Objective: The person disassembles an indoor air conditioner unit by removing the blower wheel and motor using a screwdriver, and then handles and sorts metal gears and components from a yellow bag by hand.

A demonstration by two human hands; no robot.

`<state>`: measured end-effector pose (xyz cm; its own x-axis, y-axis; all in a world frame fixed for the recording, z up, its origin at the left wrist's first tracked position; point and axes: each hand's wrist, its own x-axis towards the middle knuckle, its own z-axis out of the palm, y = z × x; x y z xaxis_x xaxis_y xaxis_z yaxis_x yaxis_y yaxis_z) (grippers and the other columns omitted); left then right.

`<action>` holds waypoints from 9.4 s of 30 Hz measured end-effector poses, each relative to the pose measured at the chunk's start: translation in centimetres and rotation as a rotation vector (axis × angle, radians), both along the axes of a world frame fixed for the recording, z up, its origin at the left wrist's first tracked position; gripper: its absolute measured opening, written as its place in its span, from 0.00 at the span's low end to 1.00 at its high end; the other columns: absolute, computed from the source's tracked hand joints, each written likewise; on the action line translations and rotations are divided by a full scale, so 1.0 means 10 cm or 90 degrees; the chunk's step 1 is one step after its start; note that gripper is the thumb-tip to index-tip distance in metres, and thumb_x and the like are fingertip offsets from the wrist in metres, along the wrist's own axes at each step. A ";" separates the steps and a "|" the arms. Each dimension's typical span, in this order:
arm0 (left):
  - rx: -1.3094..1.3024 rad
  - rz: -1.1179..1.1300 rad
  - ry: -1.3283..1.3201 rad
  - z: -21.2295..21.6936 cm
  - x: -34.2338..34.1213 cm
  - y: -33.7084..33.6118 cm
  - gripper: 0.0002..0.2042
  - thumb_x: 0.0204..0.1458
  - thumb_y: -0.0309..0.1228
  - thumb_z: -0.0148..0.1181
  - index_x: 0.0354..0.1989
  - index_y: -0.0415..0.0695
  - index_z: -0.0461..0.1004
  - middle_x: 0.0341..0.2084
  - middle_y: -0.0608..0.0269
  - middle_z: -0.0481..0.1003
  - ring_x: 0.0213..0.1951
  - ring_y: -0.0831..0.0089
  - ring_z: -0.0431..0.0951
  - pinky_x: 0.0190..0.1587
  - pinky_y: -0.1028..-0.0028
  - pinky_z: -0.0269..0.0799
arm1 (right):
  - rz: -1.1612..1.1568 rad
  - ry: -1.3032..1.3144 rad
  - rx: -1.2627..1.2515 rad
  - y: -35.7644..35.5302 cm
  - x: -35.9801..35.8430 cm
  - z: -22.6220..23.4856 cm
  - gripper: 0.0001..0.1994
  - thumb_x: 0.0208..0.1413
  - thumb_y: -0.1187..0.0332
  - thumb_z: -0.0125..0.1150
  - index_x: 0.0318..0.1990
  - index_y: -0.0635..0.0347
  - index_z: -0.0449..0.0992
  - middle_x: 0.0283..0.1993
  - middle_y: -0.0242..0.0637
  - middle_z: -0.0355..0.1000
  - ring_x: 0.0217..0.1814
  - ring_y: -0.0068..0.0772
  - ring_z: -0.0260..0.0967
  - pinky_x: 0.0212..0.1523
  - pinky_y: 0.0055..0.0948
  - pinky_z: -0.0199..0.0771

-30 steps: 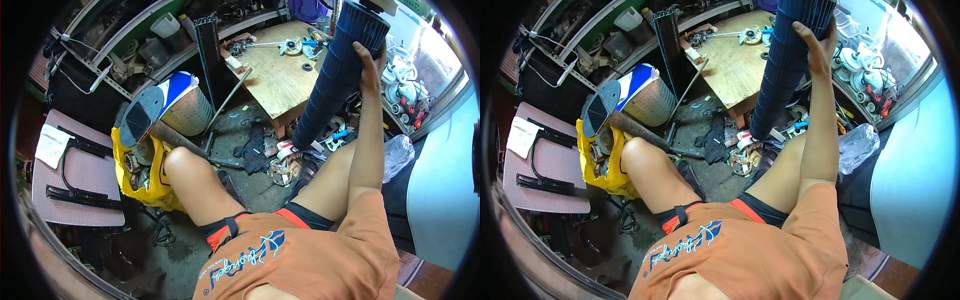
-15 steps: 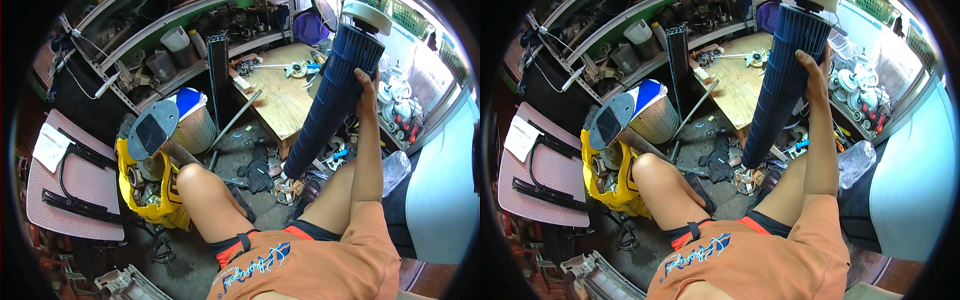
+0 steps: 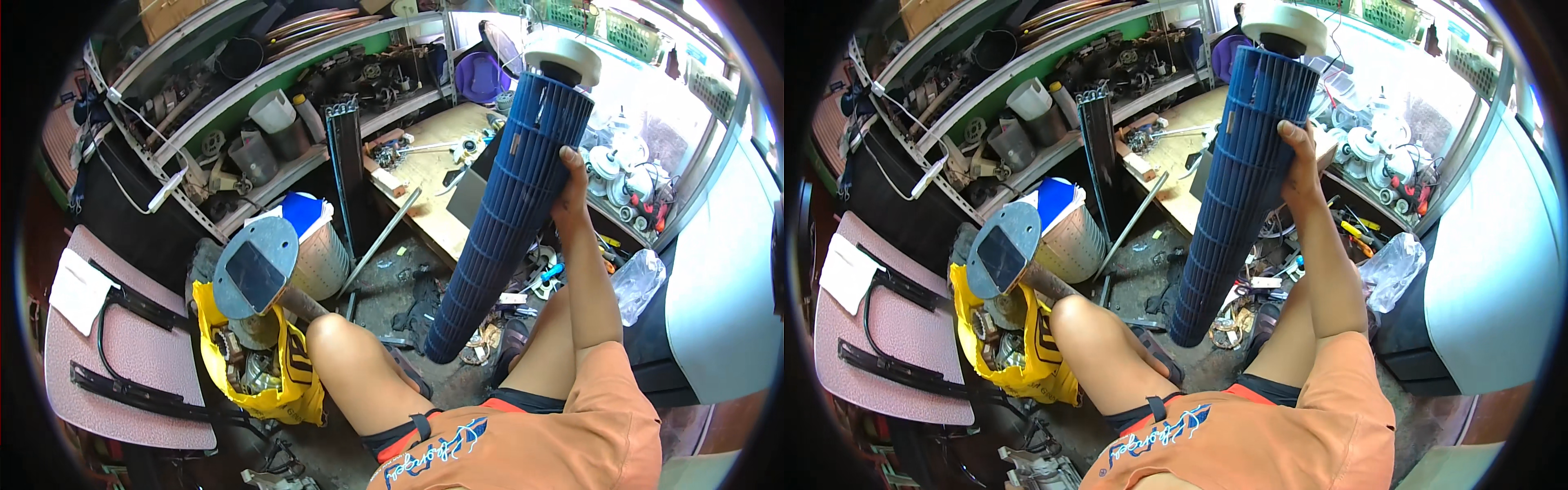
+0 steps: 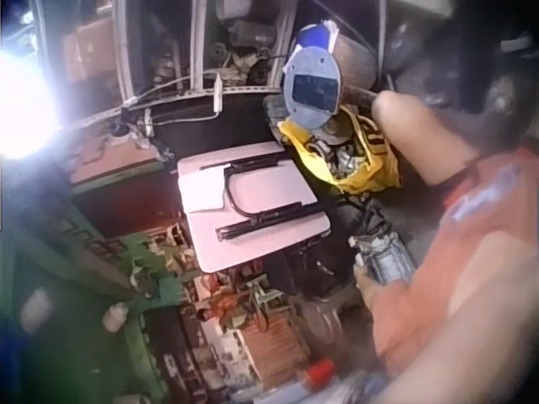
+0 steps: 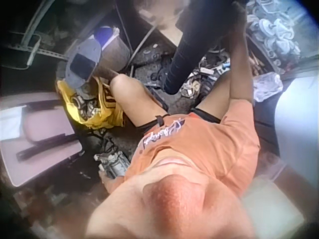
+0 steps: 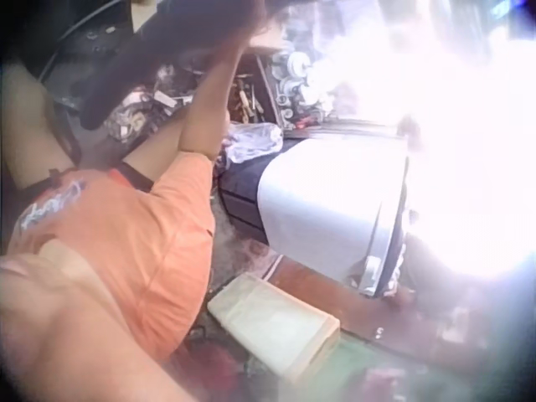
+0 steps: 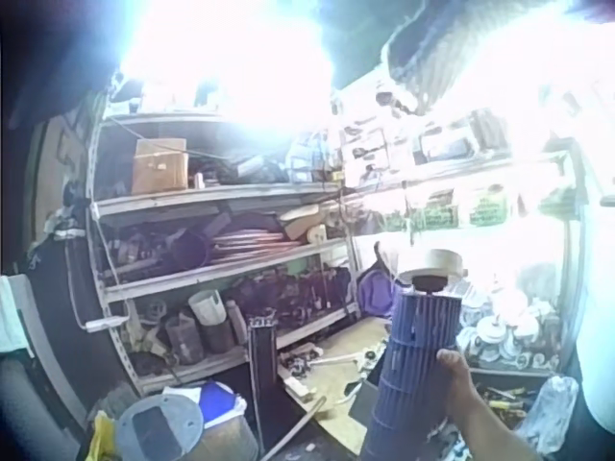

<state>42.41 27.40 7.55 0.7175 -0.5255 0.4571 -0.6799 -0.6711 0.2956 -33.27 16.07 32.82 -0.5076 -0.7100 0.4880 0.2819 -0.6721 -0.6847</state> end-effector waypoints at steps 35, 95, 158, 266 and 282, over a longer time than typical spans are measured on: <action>-0.239 -1.422 0.547 2.75 -5.29 -2.08 0.54 0.26 0.34 0.88 0.65 0.39 0.57 0.58 0.50 0.70 0.60 0.62 0.73 0.63 0.63 0.71 | -0.161 0.430 -0.023 -0.43 0.89 -1.15 0.63 0.32 0.58 0.85 0.75 0.60 0.45 0.68 0.54 0.62 0.72 0.51 0.60 0.71 0.44 0.58; -0.285 -1.323 0.758 1.91 -4.05 -3.16 0.40 0.49 0.51 0.62 0.68 0.42 0.59 0.60 0.55 0.68 0.61 0.61 0.71 0.64 0.63 0.67 | 0.230 0.048 0.454 -0.29 1.14 -2.40 0.48 0.46 0.60 0.80 0.69 0.64 0.52 0.60 0.49 0.66 0.59 0.37 0.68 0.62 0.36 0.67; -0.079 -1.249 -0.294 2.82 -5.06 -2.03 0.05 0.48 0.25 0.59 0.35 0.44 0.76 0.35 0.63 0.77 0.39 0.57 0.75 0.45 0.62 0.69 | -0.133 0.014 0.266 0.58 0.68 -0.76 0.09 0.65 0.66 0.65 0.38 0.59 0.73 0.35 0.27 0.74 0.40 0.15 0.66 0.45 0.20 0.67; -0.156 -1.576 0.145 1.78 -5.24 -1.40 0.31 0.45 0.33 0.75 0.59 0.43 0.71 0.52 0.53 0.73 0.52 0.54 0.75 0.53 0.56 0.75 | 0.009 -0.292 0.285 0.85 -1.11 -1.33 0.18 0.72 0.54 0.45 0.52 0.59 0.73 0.20 0.28 0.55 0.13 0.15 0.44 0.12 0.17 0.43; -0.165 -1.129 1.112 1.95 -6.23 -1.21 0.32 0.58 0.16 0.42 0.72 0.45 0.47 0.40 0.66 0.58 0.37 0.81 0.60 0.42 0.81 0.63 | -0.085 0.594 0.288 0.93 0.02 -0.42 0.12 0.54 0.74 0.64 0.46 0.64 0.74 0.44 0.42 0.70 0.47 0.36 0.68 0.50 0.34 0.70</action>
